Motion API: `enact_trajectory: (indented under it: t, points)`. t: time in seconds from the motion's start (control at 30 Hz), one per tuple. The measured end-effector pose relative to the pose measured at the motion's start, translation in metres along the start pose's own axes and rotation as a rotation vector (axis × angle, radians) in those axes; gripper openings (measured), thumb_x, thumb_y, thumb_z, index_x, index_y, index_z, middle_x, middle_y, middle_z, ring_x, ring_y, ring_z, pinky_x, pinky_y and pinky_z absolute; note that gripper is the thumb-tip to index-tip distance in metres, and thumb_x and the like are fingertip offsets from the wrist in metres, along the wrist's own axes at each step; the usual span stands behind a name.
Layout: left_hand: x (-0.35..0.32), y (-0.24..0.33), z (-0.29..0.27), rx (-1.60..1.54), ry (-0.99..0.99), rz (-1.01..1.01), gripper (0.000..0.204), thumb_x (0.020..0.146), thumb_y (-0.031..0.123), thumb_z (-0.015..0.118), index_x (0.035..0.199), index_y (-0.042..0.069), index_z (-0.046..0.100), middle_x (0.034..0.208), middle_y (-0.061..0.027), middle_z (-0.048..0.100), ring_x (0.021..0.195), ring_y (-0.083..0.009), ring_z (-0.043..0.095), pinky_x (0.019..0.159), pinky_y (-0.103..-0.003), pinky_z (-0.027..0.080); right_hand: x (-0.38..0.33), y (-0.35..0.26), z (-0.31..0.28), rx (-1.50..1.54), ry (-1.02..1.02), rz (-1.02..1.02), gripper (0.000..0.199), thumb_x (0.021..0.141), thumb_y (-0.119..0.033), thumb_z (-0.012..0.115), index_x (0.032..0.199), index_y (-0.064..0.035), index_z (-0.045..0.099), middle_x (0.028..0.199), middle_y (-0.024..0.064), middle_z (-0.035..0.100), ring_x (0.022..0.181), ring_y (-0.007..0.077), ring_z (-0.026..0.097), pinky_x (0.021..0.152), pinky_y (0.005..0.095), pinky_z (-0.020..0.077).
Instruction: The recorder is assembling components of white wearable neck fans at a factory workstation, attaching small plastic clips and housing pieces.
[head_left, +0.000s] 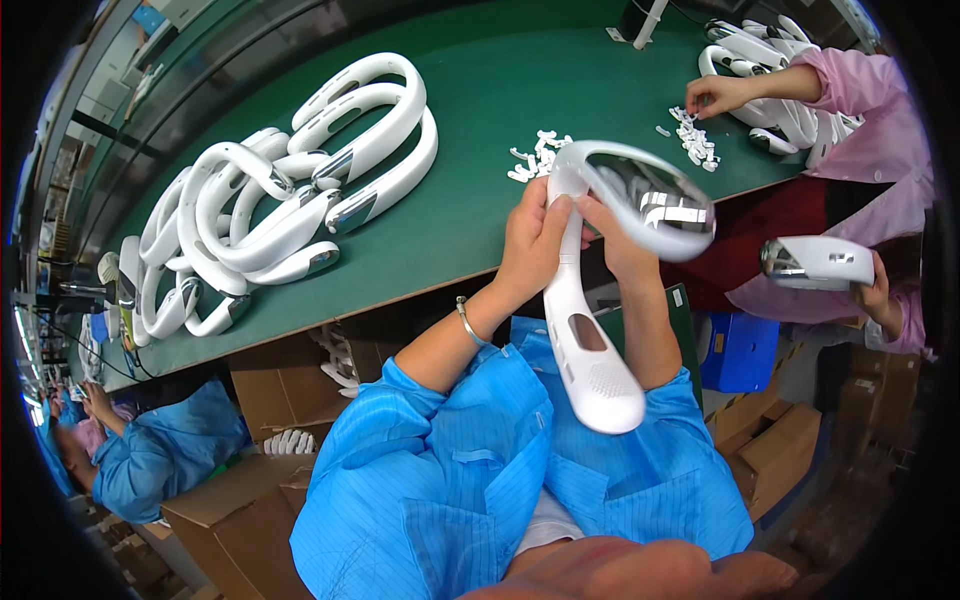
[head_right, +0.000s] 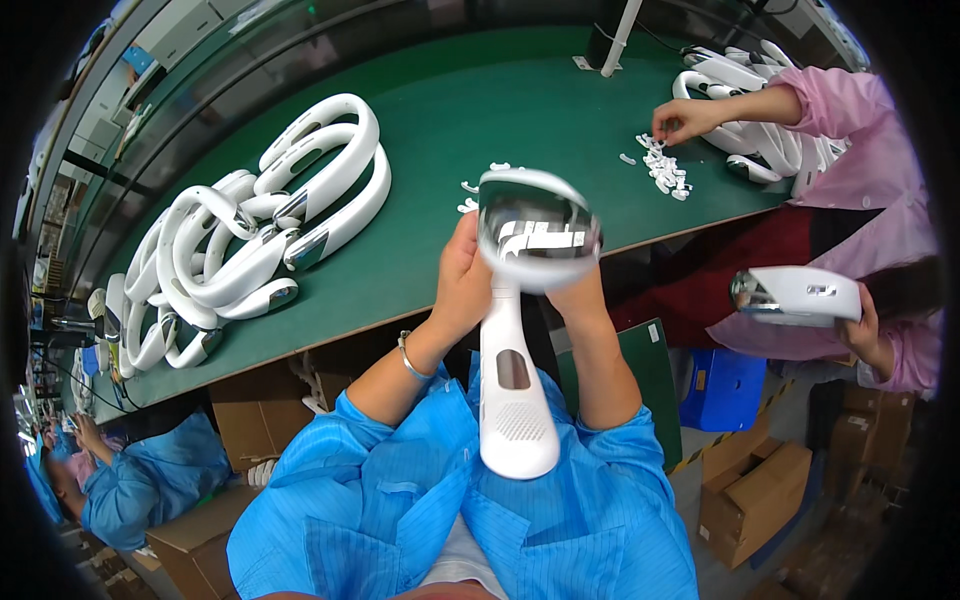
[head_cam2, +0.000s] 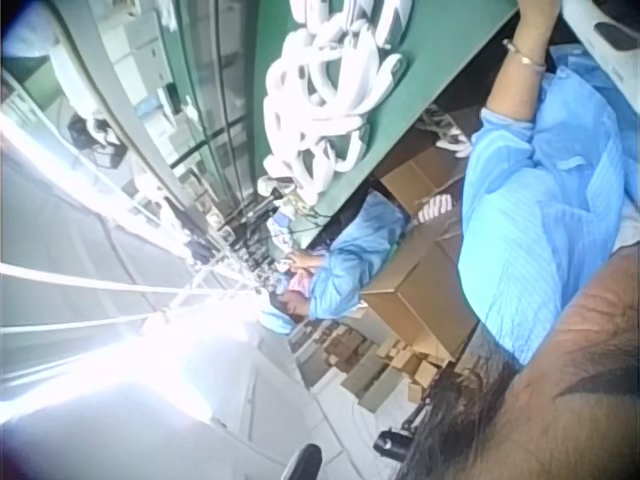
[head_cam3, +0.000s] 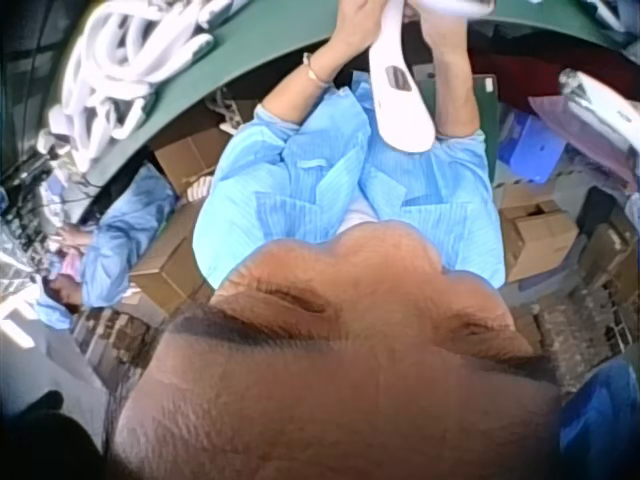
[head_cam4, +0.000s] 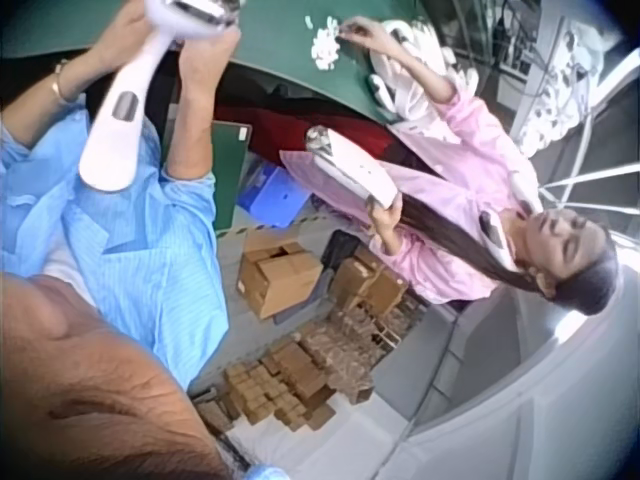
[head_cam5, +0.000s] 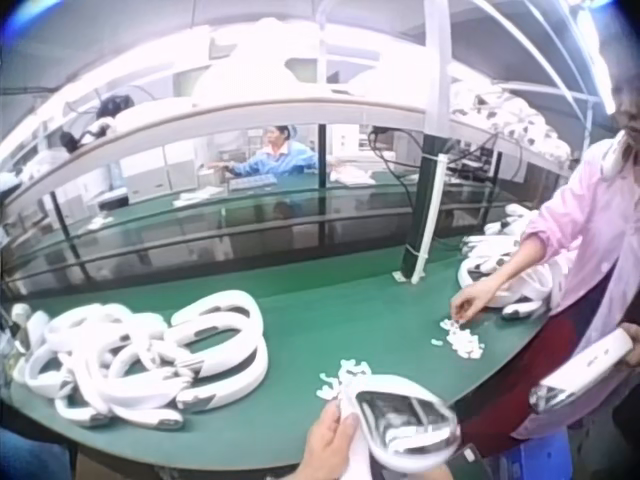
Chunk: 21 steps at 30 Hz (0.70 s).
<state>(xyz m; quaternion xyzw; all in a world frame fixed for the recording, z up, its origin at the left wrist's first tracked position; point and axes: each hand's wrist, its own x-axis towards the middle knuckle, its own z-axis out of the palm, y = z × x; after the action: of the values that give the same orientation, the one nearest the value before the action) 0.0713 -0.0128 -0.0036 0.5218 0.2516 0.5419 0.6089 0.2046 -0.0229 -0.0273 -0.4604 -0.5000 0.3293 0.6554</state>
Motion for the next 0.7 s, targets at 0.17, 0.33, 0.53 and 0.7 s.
enact_trajectory:
  t: [0.17, 0.33, 0.53, 0.7]
  points:
    - [-0.024, -0.034, -0.028, 0.434, 0.14, 0.292, 0.013, 0.095, 0.013, 0.045, 0.093, 0.002, 0.051, 0.069, -0.0073, 0.06, 0.059, -0.0161, 0.059, 0.049, -0.031, 0.047, -0.018, 0.024, 0.008, -0.026, -0.065, 0.257, 0.034, 0.077, -0.003, 0.066, 0.108, 0.0, 0.055, 0.091, 0.0091, 0.064, 0.084, 0.015, 0.062, 0.072, 0.029, 0.0527]
    - [-0.03, 0.005, -0.02, -0.143, 0.045, -0.318, 0.023, 0.098, 0.025, 0.045, 0.106, 0.005, 0.051, 0.077, -0.0053, 0.061, 0.063, -0.0138, 0.06, 0.054, -0.028, 0.05, -0.025, -0.024, 0.027, 0.22, -0.181, 0.322, 0.011, 0.086, -0.009, 0.058, 0.09, 0.0005, 0.064, 0.063, 0.0006, 0.056, 0.049, 0.0057, 0.049, 0.041, 0.0212, 0.0363]
    - [-0.041, 0.044, -0.037, 0.107, 0.091, -0.087, 0.028, 0.098, 0.029, 0.045, 0.11, 0.004, 0.052, 0.087, -0.0033, 0.058, 0.07, -0.0088, 0.058, 0.059, -0.024, 0.05, -0.025, -0.033, 0.068, 0.442, -0.294, 0.158, 0.017, 0.091, -0.011, 0.052, 0.101, -0.0002, 0.061, 0.074, -0.0011, 0.058, 0.058, 0.0026, 0.048, 0.048, 0.0178, 0.0354]
    - [-0.056, 0.073, -0.063, 0.421, 0.26, 0.203, 0.029, 0.098, 0.027, 0.046, 0.107, 0.002, 0.055, 0.086, -0.0029, 0.059, 0.076, -0.0073, 0.054, 0.069, -0.024, 0.047, -0.023, -0.03, 0.131, 0.441, -0.266, 0.034, 0.016, 0.095, -0.012, 0.047, 0.097, -0.0026, 0.06, 0.069, -0.0062, 0.052, 0.057, 0.0006, 0.042, 0.049, 0.0172, 0.0308]
